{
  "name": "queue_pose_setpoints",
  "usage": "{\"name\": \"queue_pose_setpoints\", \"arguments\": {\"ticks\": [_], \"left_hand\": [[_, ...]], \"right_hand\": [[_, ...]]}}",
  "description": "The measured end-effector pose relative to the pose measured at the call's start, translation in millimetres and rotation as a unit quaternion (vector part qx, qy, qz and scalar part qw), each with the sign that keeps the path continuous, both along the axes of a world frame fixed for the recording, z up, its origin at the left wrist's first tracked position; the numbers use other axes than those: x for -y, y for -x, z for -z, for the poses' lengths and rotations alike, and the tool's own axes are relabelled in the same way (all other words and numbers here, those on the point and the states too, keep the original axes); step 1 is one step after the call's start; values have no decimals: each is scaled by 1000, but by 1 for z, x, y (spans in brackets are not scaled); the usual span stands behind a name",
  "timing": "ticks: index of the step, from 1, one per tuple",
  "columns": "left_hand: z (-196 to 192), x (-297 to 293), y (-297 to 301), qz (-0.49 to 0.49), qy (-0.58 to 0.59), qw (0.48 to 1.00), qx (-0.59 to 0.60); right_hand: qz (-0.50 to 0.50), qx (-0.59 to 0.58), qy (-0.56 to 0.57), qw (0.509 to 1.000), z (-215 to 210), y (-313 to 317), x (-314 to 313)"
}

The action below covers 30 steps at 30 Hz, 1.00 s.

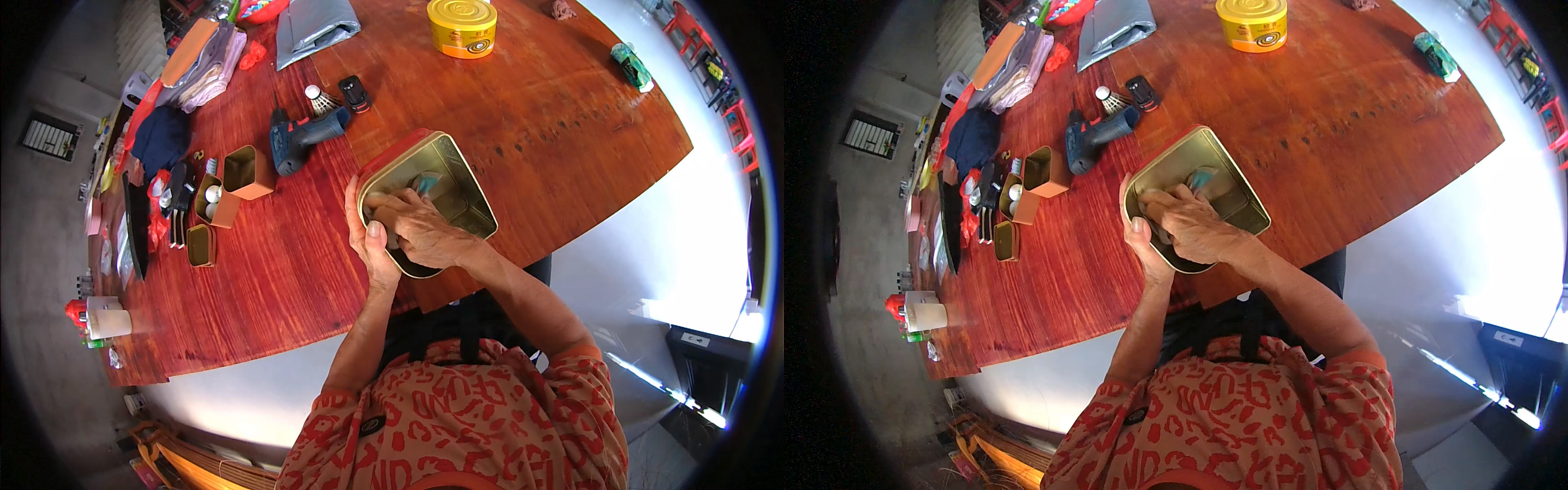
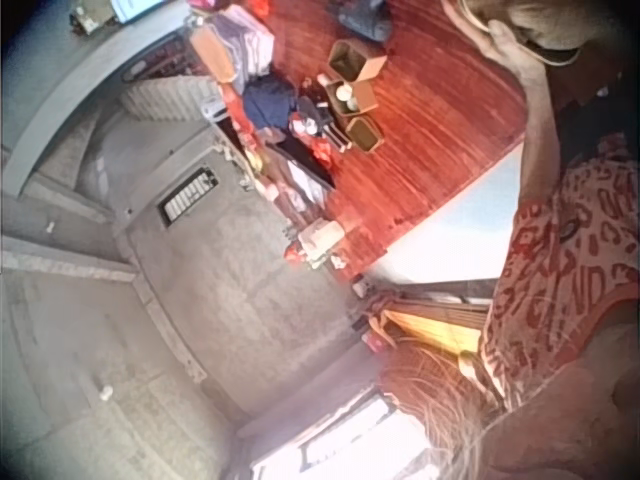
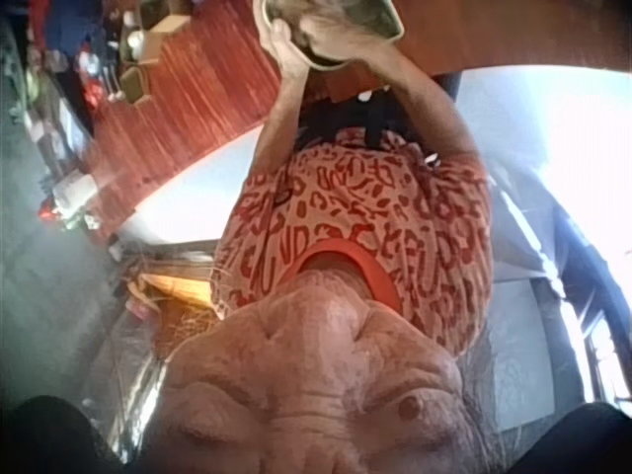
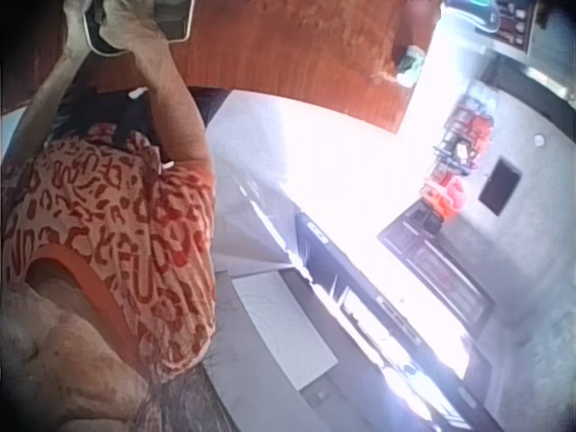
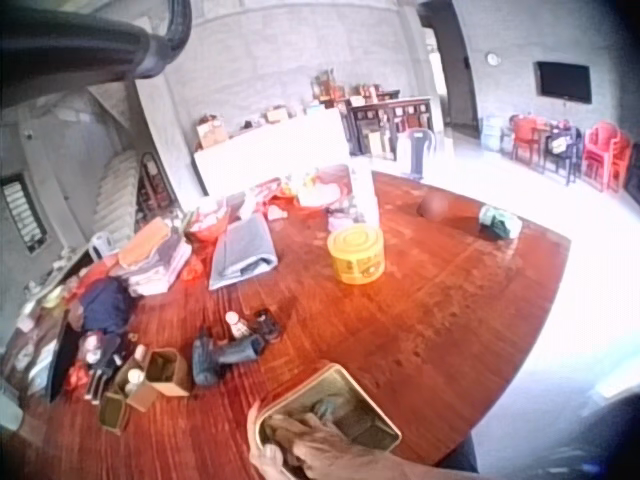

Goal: The person wipes a small black object, then cleans a red rectangular tin and a yellow round tin with a cloth. They wipe the exterior and interior of each container, turning them over to reach all sides, and place them back on the table after cleaning.

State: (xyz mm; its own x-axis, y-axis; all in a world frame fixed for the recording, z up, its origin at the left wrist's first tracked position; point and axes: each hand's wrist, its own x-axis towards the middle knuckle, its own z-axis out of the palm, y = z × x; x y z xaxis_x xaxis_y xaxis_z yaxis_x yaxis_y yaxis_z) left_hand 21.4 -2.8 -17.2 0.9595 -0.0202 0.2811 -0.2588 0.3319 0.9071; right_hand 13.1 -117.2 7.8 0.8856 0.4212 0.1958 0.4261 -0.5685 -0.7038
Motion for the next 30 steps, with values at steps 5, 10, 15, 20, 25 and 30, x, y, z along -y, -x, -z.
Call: {"name": "queue_pose_setpoints", "arguments": {"ticks": [5,10,15,20,25,30], "left_hand": [[-8,1,5,17,3,1000,10],[-7,3,8,23,10,999,22],[-7,5,9,13,-13,999,32],[-5,4,8,-3,-23,999,43],[-1,-1,5,-8,-47,998,44],[-9,1,6,-12,-50,996,67]], "right_hand": [[-38,-122,113,985,-4,13,15],[130,24,203,970,-10,27,27],[172,56,272,945,2,32,21],[75,-74,126,986,-10,34,5],[-4,-109,84,990,-11,39,20],[-11,15,183,983,-30,51,33]]}}
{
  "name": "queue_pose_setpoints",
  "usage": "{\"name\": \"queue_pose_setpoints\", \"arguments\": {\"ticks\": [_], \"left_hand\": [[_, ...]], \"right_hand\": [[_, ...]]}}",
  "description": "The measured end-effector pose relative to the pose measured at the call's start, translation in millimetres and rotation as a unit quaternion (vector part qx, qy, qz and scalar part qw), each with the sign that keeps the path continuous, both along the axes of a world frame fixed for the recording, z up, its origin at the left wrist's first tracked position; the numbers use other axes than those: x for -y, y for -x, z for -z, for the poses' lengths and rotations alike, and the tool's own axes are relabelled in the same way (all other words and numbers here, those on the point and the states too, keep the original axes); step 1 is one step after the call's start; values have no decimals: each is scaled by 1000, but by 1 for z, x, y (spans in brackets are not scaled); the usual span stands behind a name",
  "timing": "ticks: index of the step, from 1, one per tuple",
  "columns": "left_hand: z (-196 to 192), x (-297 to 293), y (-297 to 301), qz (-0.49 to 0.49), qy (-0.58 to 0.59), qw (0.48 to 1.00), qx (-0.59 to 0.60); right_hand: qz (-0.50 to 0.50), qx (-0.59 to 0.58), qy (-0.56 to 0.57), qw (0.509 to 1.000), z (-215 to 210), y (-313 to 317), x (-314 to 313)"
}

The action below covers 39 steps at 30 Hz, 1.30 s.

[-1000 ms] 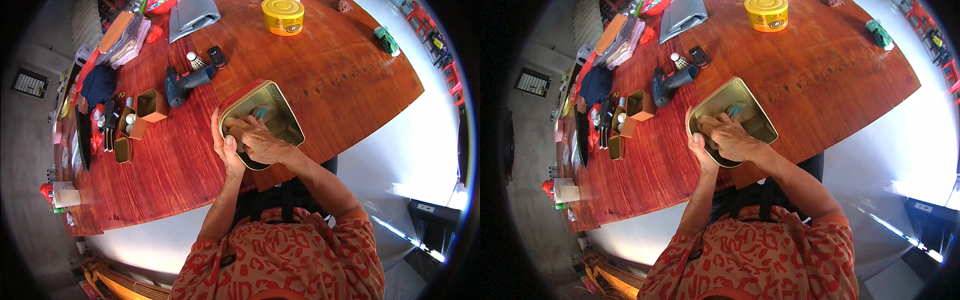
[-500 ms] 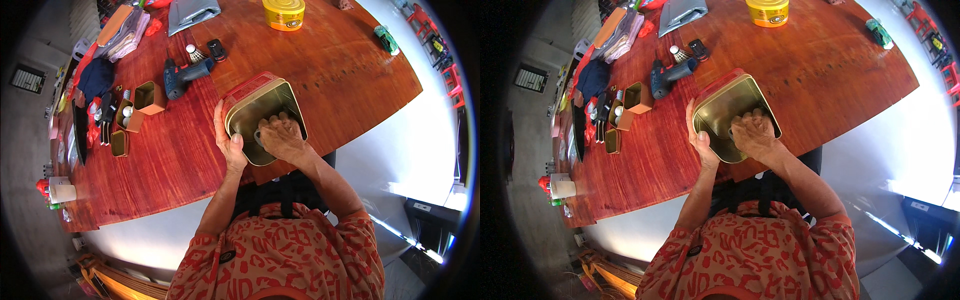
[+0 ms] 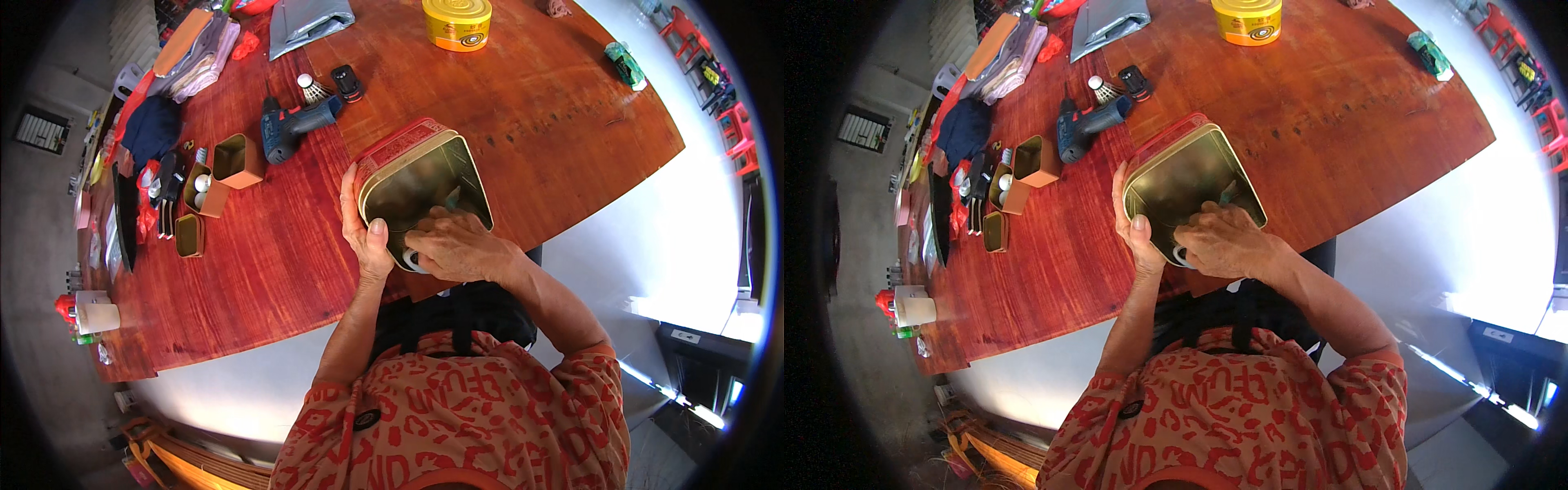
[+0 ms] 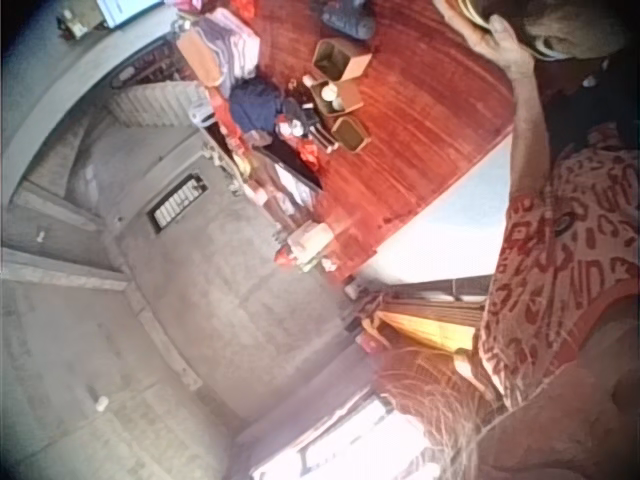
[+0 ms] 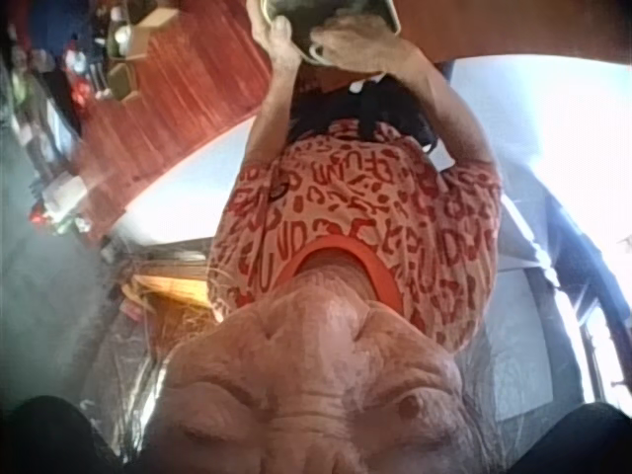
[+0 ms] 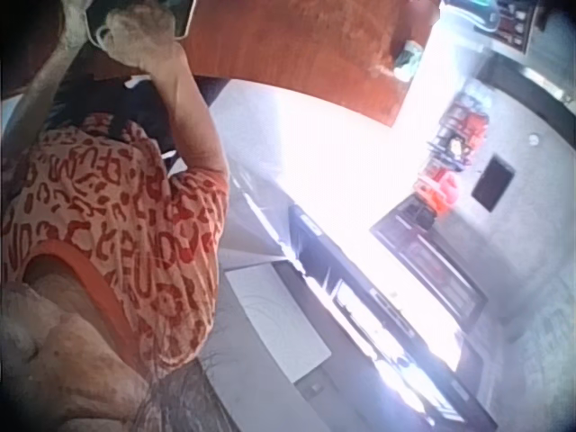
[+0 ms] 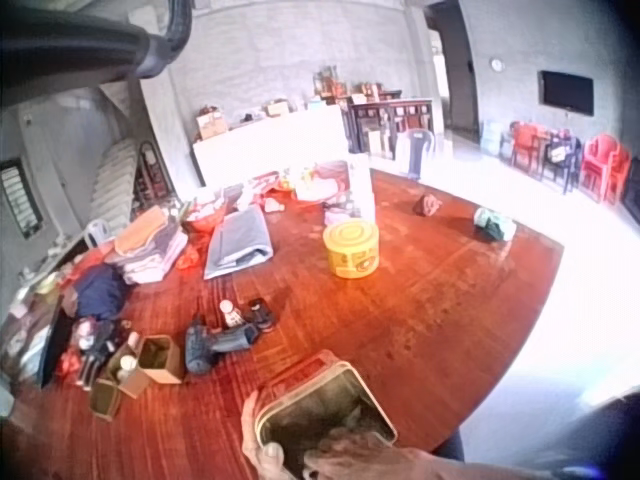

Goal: The person wipes a small black object, then cleans a red rectangular tin and a yellow round tin with a cloth. They wipe the exterior and interior of each container, turning them over to reach all sides, and place them back on the table after cleaning.

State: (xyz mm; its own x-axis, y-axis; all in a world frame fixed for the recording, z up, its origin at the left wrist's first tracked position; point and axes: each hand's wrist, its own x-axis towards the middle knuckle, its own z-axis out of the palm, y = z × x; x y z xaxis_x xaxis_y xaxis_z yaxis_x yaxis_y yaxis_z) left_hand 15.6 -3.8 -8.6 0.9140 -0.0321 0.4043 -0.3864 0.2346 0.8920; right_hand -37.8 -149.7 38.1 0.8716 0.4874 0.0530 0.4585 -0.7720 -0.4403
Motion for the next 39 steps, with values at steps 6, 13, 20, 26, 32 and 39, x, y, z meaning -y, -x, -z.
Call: {"name": "queue_pose_setpoints", "arguments": {"ticks": [6,13,20,26,32,39], "left_hand": [[2,-3,-4,26,-18,999,-7],[-24,-4,-18,40,-105,993,-32],[-45,7,-38,122,-108,983,-80],[-1,-17,-6,120,-13,985,-120],[1,21,15,164,81,979,-94],[6,27,7,41,-27,998,-45]], "right_hand": [[56,78,118,988,6,3,12],[-39,126,-154,979,-5,10,0],[44,215,-46,974,10,10,8],[144,232,-102,957,16,4,-6],[122,163,-187,961,17,-1,-7],[2,-141,-254,957,-6,-15,27]]}}
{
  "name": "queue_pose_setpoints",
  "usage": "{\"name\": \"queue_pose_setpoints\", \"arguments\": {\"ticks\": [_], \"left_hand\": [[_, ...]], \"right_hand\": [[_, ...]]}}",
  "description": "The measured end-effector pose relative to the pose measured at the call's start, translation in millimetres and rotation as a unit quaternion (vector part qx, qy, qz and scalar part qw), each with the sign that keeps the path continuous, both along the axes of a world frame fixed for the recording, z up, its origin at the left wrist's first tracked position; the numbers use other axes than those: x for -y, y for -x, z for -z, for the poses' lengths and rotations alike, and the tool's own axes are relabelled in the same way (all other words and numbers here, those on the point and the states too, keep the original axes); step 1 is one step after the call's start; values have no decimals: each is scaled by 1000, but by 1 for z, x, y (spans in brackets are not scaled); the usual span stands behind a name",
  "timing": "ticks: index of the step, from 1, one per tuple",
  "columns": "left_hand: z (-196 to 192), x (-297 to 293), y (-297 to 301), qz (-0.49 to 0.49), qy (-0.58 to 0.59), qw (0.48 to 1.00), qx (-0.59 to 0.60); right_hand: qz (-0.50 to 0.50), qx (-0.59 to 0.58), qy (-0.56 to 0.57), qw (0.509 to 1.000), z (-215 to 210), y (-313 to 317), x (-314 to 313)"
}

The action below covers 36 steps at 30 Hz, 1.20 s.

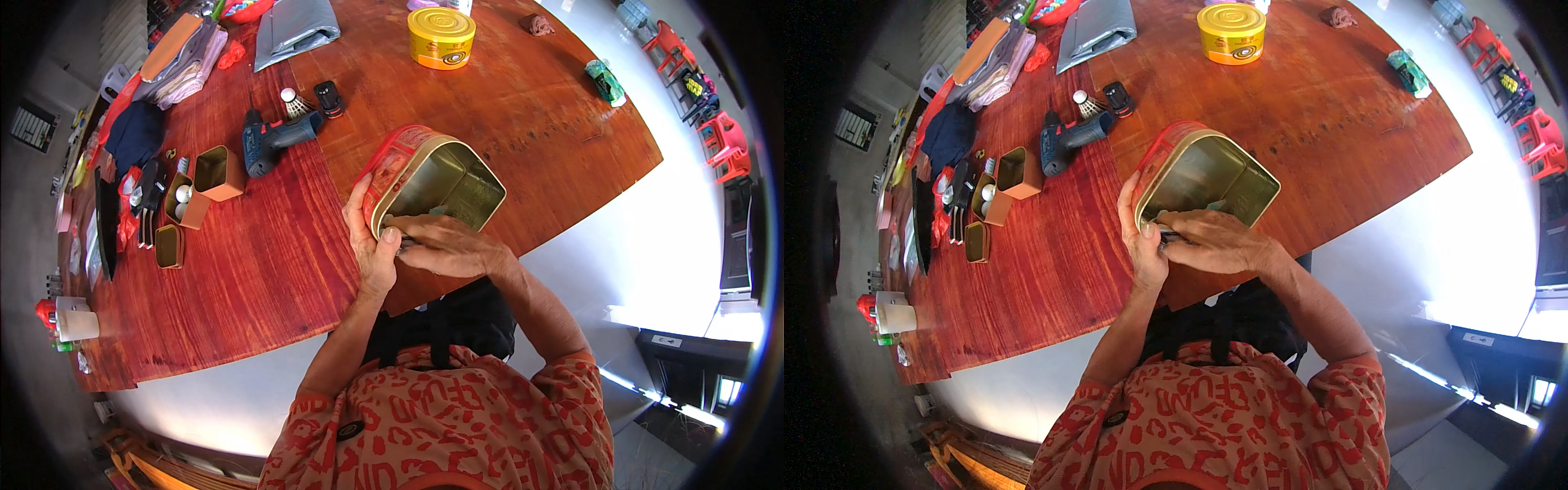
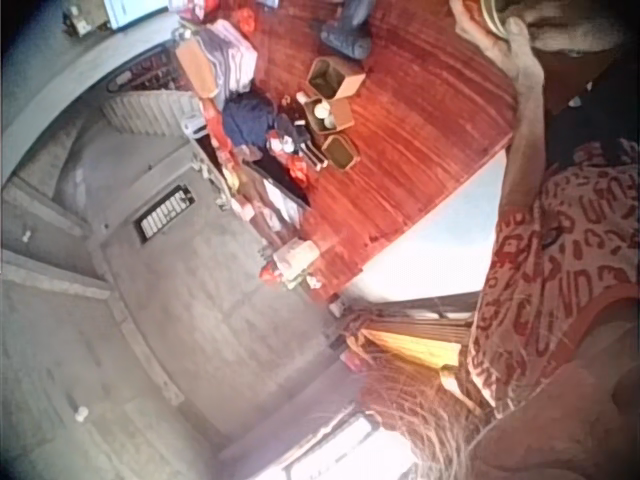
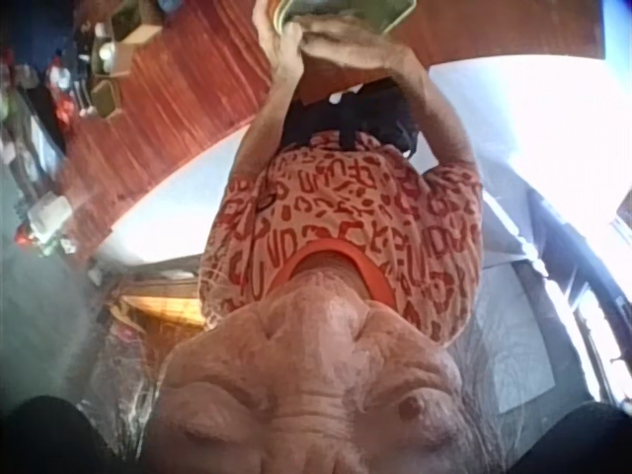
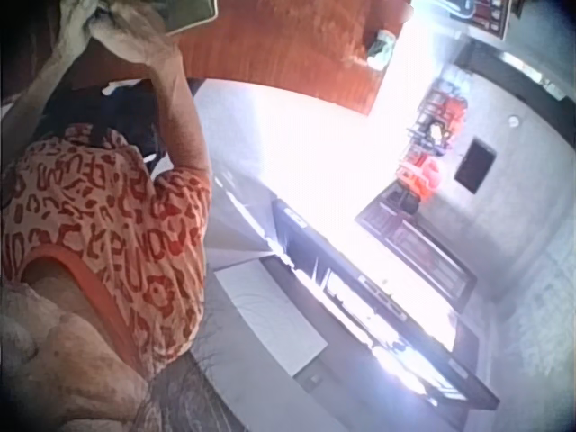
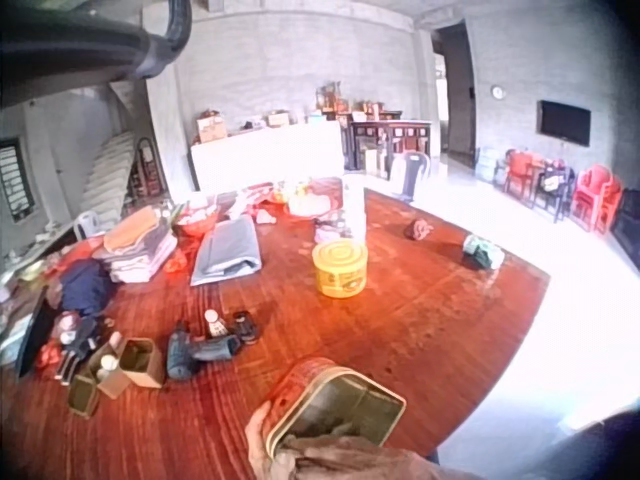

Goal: The person wipes a small black object, then cleans a red rectangular tin and a yellow round tin with a cloth. They wipe the exterior and interior of each container, turning them over to reach all sides, and place them back on the table after cleaning.

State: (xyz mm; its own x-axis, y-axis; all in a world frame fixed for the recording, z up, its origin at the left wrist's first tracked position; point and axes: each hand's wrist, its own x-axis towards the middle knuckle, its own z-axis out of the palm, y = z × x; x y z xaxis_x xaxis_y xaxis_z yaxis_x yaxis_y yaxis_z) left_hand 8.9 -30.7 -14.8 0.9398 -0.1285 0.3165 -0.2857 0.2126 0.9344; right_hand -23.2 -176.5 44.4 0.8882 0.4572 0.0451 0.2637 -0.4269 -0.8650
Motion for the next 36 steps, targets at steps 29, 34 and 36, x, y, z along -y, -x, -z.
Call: {"name": "queue_pose_setpoints", "arguments": {"ticks": [29,34,36], "left_hand": [[-32,-2,-9,-10,-159,981,106],[-30,-2,-9,-20,-180,976,125],[-28,-2,-9,-20,-168,978,122]], "right_hand": [[206,210,489,821,43,7,8],[191,200,437,856,44,15,-2],[175,211,402,874,45,19,-17]]}}
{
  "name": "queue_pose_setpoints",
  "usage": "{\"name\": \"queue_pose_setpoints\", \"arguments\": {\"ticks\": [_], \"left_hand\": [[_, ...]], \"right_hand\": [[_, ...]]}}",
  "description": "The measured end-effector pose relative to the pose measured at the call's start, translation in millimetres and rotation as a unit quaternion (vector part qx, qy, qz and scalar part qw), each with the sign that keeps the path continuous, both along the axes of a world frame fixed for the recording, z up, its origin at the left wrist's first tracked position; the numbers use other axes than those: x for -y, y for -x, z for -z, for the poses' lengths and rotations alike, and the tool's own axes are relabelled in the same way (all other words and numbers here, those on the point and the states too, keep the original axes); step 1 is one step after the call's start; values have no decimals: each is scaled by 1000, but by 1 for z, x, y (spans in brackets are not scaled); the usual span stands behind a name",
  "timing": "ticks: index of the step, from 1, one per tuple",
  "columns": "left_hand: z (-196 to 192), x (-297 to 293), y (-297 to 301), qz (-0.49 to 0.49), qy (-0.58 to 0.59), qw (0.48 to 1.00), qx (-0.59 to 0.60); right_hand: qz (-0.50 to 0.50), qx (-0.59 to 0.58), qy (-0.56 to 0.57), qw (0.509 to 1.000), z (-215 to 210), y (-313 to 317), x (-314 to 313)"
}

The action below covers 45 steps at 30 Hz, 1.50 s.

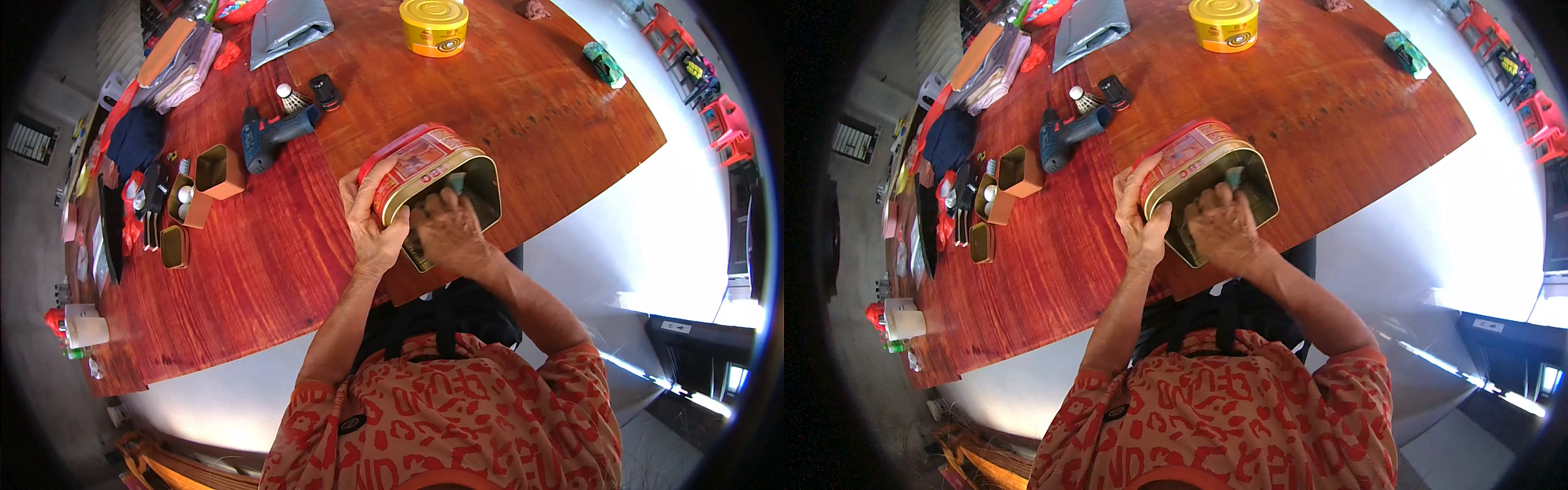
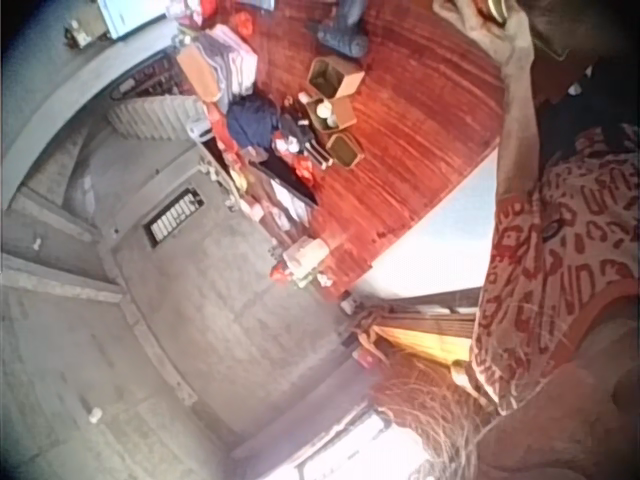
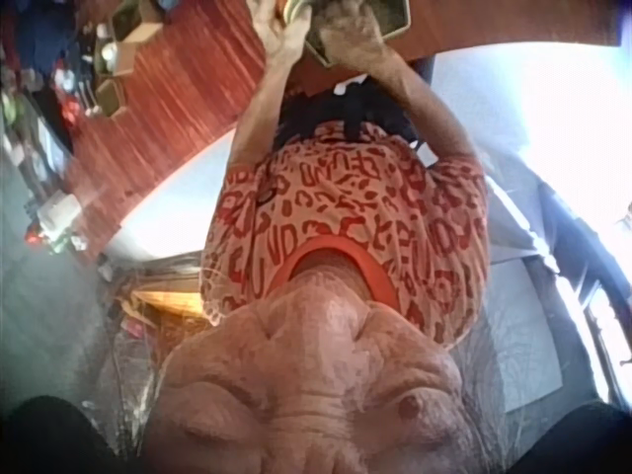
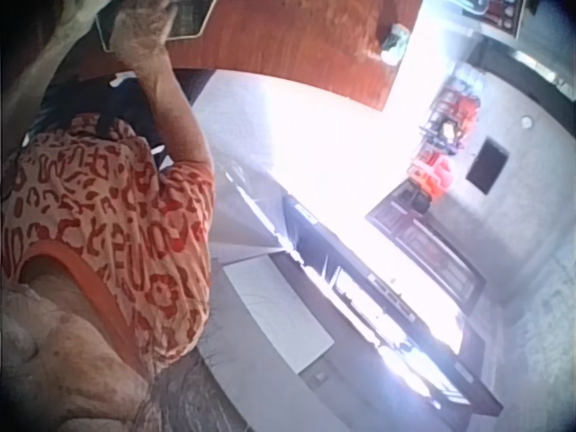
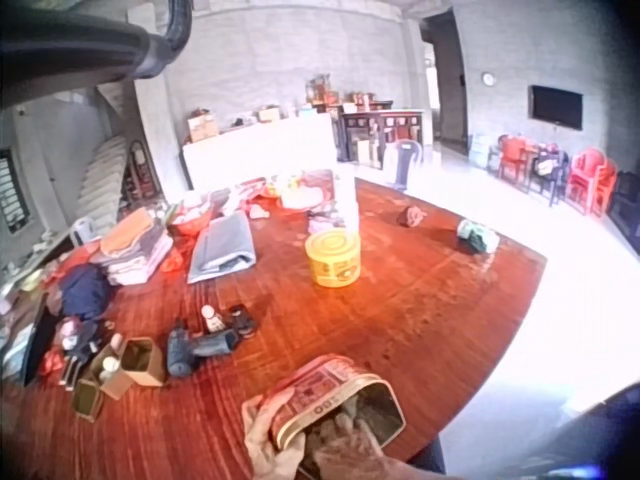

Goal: The person wipes a small black object, then cleans a red rectangular tin and a yellow round tin with a cloth. They wipe the exterior and interior of each container, turning them over to reach all sides, and place them back on the table after cleaning.

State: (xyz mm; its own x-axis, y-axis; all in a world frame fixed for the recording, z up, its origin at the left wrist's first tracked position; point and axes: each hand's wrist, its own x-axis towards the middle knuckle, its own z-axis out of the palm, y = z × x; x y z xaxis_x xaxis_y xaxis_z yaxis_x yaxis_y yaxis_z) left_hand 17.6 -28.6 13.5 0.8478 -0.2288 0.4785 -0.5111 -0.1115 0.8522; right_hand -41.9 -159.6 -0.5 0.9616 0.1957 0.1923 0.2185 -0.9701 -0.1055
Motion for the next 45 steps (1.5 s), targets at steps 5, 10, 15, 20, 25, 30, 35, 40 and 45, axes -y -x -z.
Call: {"name": "queue_pose_setpoints", "arguments": {"ticks": [5,10,15,20,25,30,35,40,45], "left_hand": [[-2,1,1,24,13,999,16],[-3,-4,-1,33,3,999,27],[-6,-6,-5,51,-9,998,24],[-3,-6,-5,52,-12,998,28],[-1,-10,-7,50,-6,999,12],[-3,-10,-4,51,-18,998,21],[-7,-10,-2,52,-11,999,-2],[-6,-9,-7,50,-7,999,-9],[-14,-9,-8,54,15,995,-83]], "right_hand": [[-77,-59,-131,987,5,2,-10],[-138,-112,-206,962,-5,13,7],[-96,-23,-62,993,-19,31,20],[18,36,87,995,-14,35,30],[-55,26,-2,998,-36,50,14],[-93,2,-160,983,-14,35,1],[49,79,14,996,0,12,14],[53,2,-3,999,3,2,13],[-38,-53,-59,996,-23,19,23]]}}
